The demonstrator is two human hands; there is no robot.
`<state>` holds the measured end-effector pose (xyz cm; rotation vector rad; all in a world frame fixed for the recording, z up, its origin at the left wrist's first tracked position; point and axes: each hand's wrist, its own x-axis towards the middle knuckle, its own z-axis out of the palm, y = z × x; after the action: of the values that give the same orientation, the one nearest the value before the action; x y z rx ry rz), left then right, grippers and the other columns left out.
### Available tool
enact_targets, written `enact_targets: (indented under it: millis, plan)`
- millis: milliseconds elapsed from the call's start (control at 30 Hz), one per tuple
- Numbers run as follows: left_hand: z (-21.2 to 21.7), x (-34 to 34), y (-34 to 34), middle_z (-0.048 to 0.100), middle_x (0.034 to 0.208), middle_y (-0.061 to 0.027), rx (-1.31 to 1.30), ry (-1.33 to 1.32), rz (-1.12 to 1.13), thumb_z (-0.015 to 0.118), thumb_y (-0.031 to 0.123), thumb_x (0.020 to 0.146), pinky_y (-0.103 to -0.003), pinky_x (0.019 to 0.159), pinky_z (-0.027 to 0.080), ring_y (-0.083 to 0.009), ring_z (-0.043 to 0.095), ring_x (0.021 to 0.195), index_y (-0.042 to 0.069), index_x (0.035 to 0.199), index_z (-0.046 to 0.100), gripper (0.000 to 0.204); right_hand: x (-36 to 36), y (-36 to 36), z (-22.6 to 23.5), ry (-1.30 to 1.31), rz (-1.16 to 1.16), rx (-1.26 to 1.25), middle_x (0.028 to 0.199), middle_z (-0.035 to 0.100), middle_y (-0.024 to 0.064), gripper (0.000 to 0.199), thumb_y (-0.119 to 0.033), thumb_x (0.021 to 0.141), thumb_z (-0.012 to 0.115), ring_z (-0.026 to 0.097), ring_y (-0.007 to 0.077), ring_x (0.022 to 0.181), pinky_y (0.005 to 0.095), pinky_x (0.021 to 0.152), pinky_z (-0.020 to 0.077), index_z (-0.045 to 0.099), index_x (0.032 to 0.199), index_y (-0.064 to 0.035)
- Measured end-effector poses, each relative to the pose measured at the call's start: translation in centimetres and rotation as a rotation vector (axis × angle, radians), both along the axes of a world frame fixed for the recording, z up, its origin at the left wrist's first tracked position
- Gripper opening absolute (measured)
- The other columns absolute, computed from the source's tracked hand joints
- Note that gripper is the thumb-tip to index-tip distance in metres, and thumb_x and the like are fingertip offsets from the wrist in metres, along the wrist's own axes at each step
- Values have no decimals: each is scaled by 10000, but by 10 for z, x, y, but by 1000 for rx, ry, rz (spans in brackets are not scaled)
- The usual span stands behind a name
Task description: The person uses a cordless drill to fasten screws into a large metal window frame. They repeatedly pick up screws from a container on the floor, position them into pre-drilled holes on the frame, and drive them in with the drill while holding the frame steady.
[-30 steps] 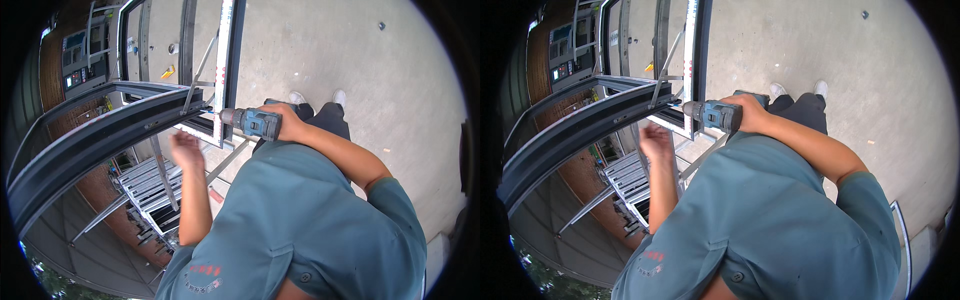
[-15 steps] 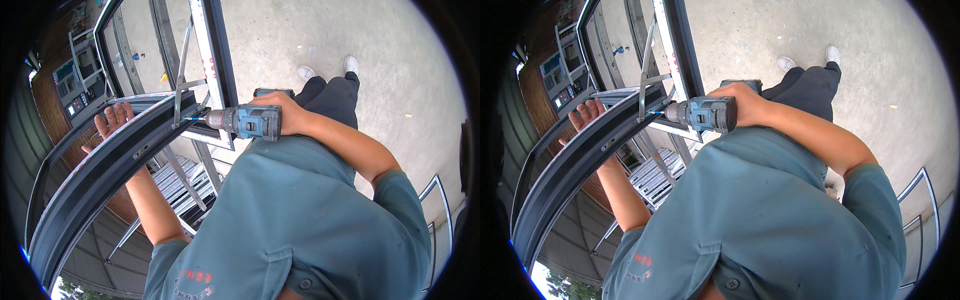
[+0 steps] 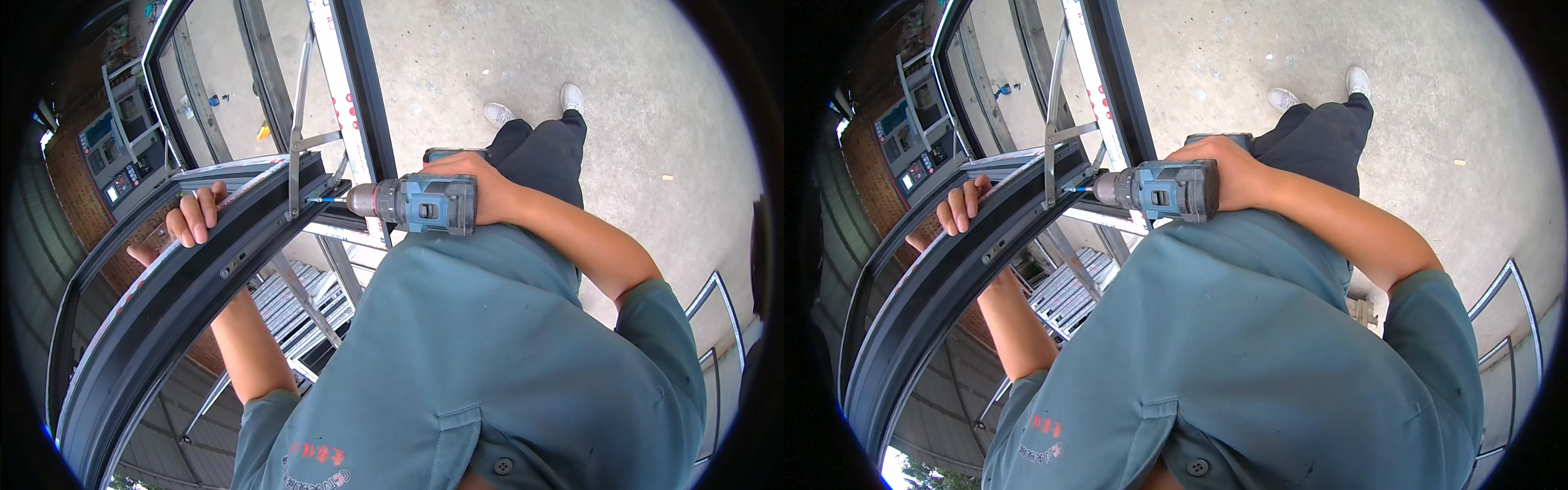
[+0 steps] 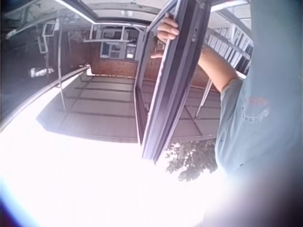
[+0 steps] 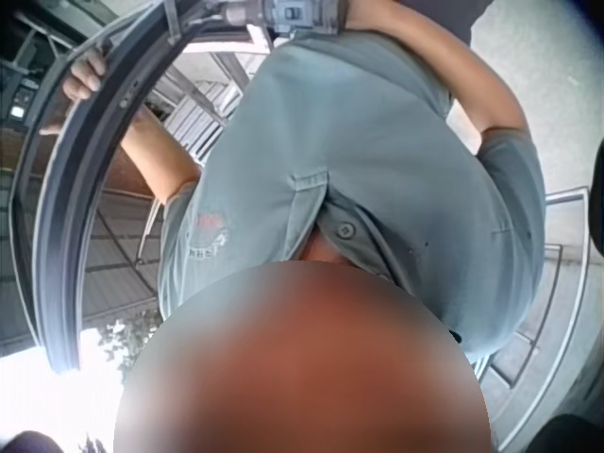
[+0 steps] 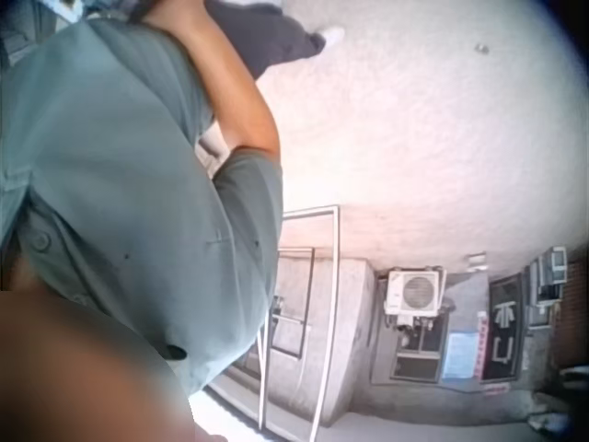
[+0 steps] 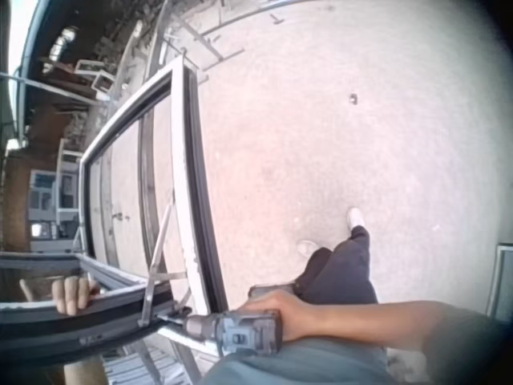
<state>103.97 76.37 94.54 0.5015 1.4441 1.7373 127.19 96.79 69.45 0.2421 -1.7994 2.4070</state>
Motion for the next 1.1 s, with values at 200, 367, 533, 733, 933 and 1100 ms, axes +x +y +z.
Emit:
enact_targets:
  millis: [200, 367, 533, 733, 933, 1100]
  plan:
    - [-3, -6, -3, 699, 885, -52, 23, 16, -38, 180, 806, 987, -441, 1204, 256, -197, 603, 945, 123, 854, 750, 899, -3, 4, 2, -25, 34, -12, 866, 718, 121, 329, -141, 709, 844, 687, 302, 803, 376, 760, 535, 720, 995, -35]
    - [-2, -9, -3, 706, 893, -50, 19, 2, -64, 166, 804, 987, -447, 1211, 248, -201, 607, 962, 121, 872, 756, 909, -7, 7, 2, -23, 61, 24, 861, 714, 120, 333, -145, 718, 833, 680, 296, 788, 374, 743, 531, 718, 1011, -37]
    - [0, -5, -6, 705, 942, -62, 8, 21, -38, 180, 802, 990, -470, 1219, 249, -217, 601, 1008, 118, 940, 759, 897, -7, 10, 5, -57, 95, 48, 856, 705, 126, 349, -149, 713, 822, 683, 315, 783, 381, 724, 535, 717, 1024, -31]
    - [3, 1, -14, 703, 1089, -76, 42, -5, 10, 261, 834, 963, -492, 1249, 214, -274, 549, 1223, 133, 1081, 754, 865, -10, 12, 5, -35, 94, 61, 875, 699, 146, 372, -133, 719, 801, 689, 336, 783, 387, 720, 540, 714, 1062, -19]
    - [14, 10, -21, 702, 1132, -77, 40, -30, 78, 333, 836, 947, -476, 1275, 177, -308, 517, 1312, 153, 1094, 751, 814, -10, 10, 4, -73, 116, 29, 870, 691, 145, 379, -116, 723, 793, 669, 323, 758, 380, 719, 537, 710, 1073, 3]
    - [11, 10, -18, 685, 1115, -23, 23, -12, 45, 349, 844, 937, -446, 1284, 176, -259, 517, 1290, 206, 1066, 738, 759, -8, 11, 3, -69, 129, 37, 867, 694, 139, 383, -108, 718, 797, 669, 315, 755, 372, 710, 532, 717, 1076, 1]
